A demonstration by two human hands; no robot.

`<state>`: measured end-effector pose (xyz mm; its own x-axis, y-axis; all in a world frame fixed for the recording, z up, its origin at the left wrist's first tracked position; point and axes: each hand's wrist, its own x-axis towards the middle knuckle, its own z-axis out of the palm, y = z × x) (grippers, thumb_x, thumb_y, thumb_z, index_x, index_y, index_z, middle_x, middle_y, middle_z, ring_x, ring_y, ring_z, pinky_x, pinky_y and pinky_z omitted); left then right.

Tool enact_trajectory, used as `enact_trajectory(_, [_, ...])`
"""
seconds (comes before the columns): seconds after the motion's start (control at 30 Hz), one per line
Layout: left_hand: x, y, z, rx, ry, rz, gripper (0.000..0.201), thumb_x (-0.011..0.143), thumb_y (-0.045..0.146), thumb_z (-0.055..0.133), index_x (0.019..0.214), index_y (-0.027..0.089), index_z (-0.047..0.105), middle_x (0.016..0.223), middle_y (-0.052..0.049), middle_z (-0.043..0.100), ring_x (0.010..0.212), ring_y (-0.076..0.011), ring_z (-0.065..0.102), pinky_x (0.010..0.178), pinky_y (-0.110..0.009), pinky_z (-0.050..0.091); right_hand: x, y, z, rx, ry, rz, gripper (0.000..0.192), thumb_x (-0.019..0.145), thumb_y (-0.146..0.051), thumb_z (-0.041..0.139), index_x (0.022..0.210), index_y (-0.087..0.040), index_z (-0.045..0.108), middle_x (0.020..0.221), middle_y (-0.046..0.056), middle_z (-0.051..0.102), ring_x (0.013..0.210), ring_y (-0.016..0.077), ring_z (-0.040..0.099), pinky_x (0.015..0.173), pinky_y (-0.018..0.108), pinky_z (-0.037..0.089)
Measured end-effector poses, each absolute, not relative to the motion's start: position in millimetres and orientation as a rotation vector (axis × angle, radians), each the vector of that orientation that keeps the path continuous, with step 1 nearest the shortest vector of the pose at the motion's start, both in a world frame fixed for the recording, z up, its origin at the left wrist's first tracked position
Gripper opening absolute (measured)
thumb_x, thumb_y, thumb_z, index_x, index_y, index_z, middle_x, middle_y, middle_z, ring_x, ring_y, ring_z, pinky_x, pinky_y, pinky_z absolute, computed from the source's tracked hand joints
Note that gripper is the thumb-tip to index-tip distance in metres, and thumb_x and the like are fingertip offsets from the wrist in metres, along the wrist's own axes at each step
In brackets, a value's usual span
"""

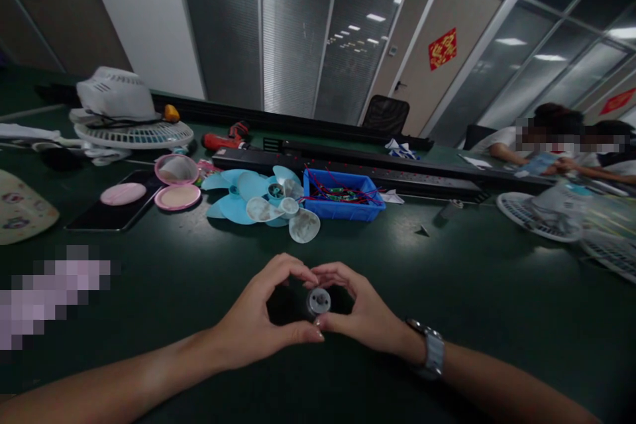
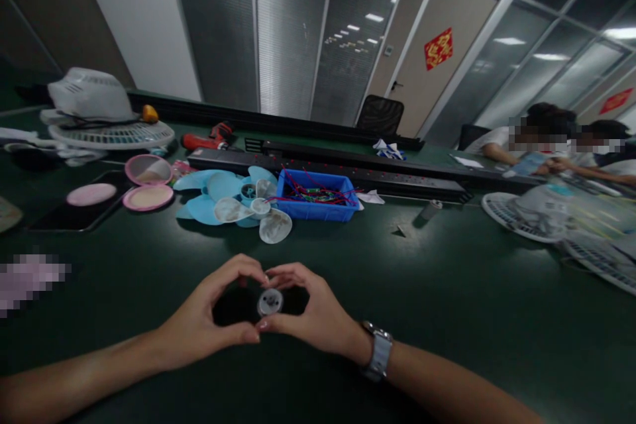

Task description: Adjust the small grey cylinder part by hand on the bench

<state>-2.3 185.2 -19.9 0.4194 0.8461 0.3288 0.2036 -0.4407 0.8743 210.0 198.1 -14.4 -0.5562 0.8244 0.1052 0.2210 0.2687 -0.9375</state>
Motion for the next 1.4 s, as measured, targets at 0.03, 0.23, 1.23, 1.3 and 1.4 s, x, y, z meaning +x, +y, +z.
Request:
enact_trajectory(0.03, [-1, 184, -19, 1.904, 0.876, 1.034, 0.04, 0.075, 0.037, 0.078, 0.108, 0.024, 0.062, 0.106, -0.005, 0.056, 0.1, -0.0231, 0.056, 0.085, -0.035, 0.048, 210, 198, -16, -0.933, -1.957, 1.303, 0.061, 0.065, -0.029, 0.086, 0.118, -0.02, 0.057, 0.11, 0.004, 0.068, 0.102, 0.0189, 0.065, 0.09, 0.033, 0.05])
enact_trajectory(0.23, [7, 183, -17, 2.034, 1.001, 0.954, 0.02, 0.088, 0.03, 0.064, 0.106, 0.033, 0.072, 0.114, -0.006, 0.053, 0.111, -0.0259, 0.049, 0.091, -0.04, 0.044, 211, 195, -19, -0.915, -2.11, 1.14, 0.04, 0.069, -0.033, 0.082, 0.102, -0.019, 0.065, 0.096, 0.001, 0.068, 0.087, 0.0164, 0.065, 0.078, 0.027, 0.051])
enact_trajectory(1.23, [2, 187, -3, 2.169, 1.051, 1.151, 0.021, 0.088, 0.021, 0.065, 0.103, 0.032, 0.074, 0.1, -0.003, 0.066, 0.103, -0.0226, 0.053, 0.088, -0.037, 0.045, 213, 196, -24, -0.894, -2.105, 1.141, 0.039, 0.072, -0.033, 0.081, 0.104, -0.019, 0.064, 0.098, 0.0, 0.069, 0.089, 0.0156, 0.065, 0.078, 0.026, 0.049])
enact_trajectory(1.3, [-13, 189, -3, 2.171, 1.15, 1.152, 0.02, 0.088, 0.024, 0.066, 0.103, 0.035, 0.073, 0.102, -0.002, 0.067, 0.105, -0.0235, 0.053, 0.091, -0.039, 0.044, 214, 196, -23, -0.899, -2.09, 1.175, 0.042, 0.072, -0.032, 0.081, 0.108, -0.021, 0.064, 0.104, 0.0, 0.07, 0.094, 0.016, 0.066, 0.083, 0.027, 0.05])
enact_trajectory(1.4, [-41, 187, -13, 2.205, 1.368, 0.986, 0.021, 0.089, 0.03, 0.065, 0.106, 0.04, 0.073, 0.113, -0.002, 0.065, 0.112, -0.0278, 0.049, 0.095, -0.049, 0.042, 213, 196, -21, -0.915, -2.087, 1.201, 0.043, 0.072, -0.03, 0.081, 0.111, -0.023, 0.064, 0.107, -0.001, 0.07, 0.097, 0.0159, 0.066, 0.086, 0.027, 0.05])
